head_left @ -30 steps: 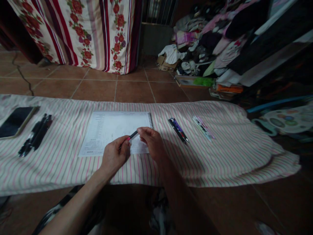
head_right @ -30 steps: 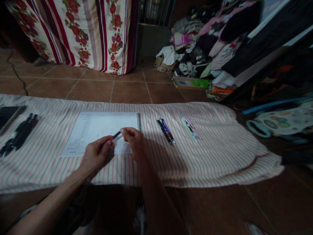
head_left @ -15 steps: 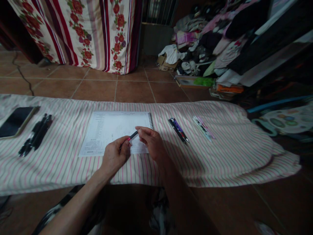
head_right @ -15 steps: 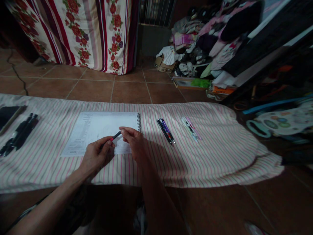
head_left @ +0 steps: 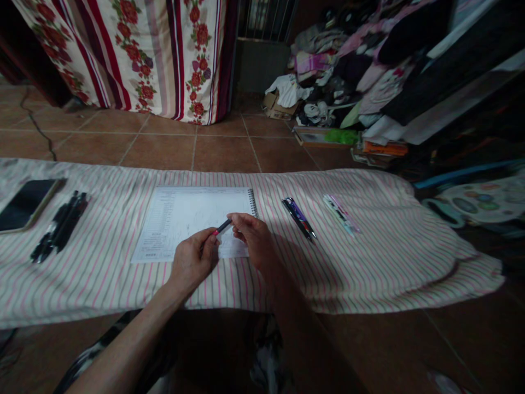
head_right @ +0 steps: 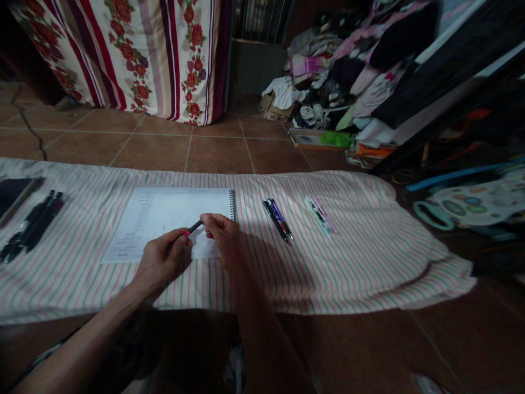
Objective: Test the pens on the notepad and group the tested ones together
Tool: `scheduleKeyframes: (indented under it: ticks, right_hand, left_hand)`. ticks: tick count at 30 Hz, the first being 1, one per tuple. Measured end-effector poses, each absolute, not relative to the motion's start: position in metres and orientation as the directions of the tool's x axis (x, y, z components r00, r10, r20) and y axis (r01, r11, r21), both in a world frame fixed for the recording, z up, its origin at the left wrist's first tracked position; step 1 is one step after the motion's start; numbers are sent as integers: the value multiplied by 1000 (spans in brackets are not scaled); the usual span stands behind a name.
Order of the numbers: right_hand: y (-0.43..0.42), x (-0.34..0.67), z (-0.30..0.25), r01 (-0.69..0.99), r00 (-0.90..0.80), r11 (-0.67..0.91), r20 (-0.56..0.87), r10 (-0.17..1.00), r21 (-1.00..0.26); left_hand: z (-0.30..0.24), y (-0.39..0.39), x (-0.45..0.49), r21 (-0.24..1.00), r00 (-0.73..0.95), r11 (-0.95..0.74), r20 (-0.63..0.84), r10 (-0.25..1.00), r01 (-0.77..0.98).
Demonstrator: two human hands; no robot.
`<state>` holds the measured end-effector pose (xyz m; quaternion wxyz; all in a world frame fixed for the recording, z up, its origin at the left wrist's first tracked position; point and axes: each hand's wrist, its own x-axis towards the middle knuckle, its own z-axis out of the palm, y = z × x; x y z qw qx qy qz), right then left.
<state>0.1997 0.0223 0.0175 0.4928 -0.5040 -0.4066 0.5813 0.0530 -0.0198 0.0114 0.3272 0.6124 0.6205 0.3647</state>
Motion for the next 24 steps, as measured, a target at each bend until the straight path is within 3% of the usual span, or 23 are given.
scheduleKeyframes:
  ticks: [7,17,24]
  right_hand:
    - [23,201,16,-238,-34,-216,-215,976,-947]
    - [24,200,16,-88,38,-158,-161,986,-984]
    - [22,199,17,-204,-33,-198,-196,980,-959]
  left_hand:
    - [5,-19,52,904,-34,-2,19,999,428]
    - [13,-19,51,814,-36,-33,67,997,581]
    - [4,-19,53,923,-47,19,0,999,385]
